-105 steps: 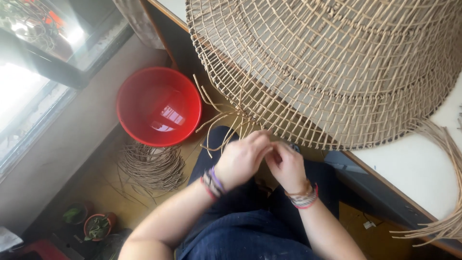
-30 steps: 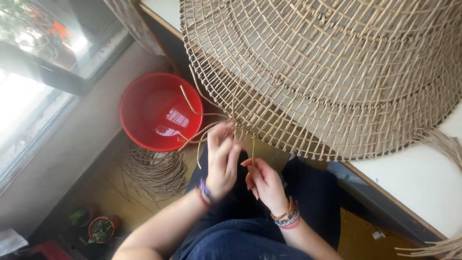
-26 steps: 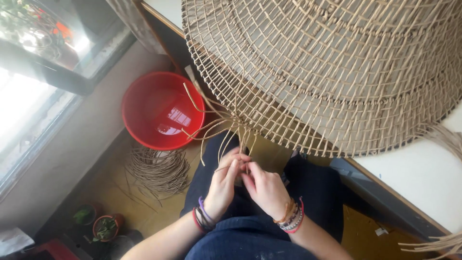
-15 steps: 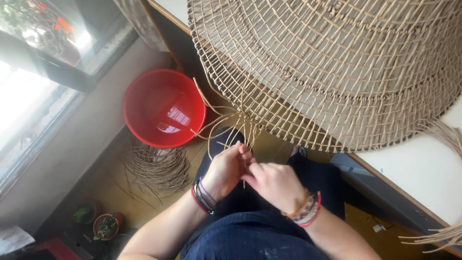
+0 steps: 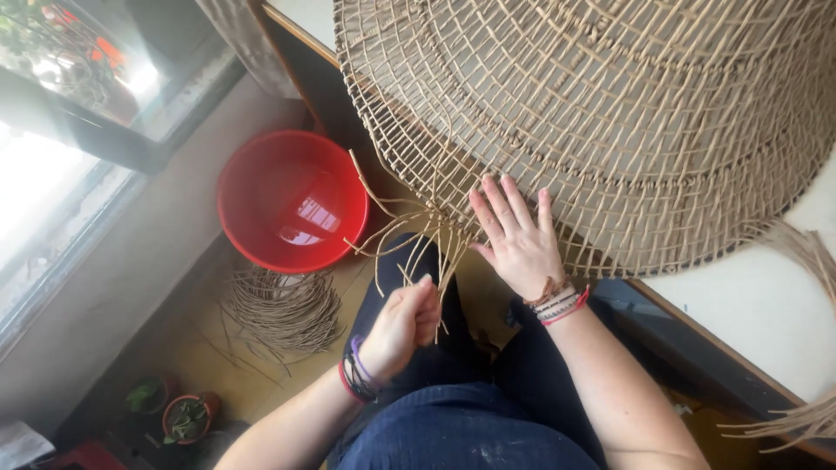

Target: Weaving thin wicker strands into a large conical structure to create a piece of furniture or decor.

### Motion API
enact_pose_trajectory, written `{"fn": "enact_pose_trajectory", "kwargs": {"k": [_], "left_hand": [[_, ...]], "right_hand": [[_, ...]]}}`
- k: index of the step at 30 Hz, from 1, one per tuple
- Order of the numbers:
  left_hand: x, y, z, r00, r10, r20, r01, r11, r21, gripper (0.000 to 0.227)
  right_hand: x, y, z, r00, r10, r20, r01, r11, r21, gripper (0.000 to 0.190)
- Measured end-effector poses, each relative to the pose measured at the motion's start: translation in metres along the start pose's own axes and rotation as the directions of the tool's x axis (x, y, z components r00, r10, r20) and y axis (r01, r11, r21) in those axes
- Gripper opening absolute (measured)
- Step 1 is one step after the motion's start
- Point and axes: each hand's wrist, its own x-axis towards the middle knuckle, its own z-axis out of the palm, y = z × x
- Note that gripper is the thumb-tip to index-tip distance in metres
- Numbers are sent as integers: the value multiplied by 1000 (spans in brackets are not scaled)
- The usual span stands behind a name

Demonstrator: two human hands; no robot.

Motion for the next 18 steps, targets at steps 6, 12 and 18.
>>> {"fn": "enact_pose_trajectory", "kwargs": {"k": [6,12,18], "left_hand": [[79,48,-35,897,432,-98,-397,882,252,48],[73,66,-56,923,379,66,-345,743,574,43],[48,63,-81,939,339,58,-309,758,574,34]], "right_hand": [[-4,-2,6,999,39,-16,-38,996,85,81],[-4,-4,9,992,56,-112,-53,998,26,76],[-55,11,1,900,185,-394,-28,928,372,53]]}}
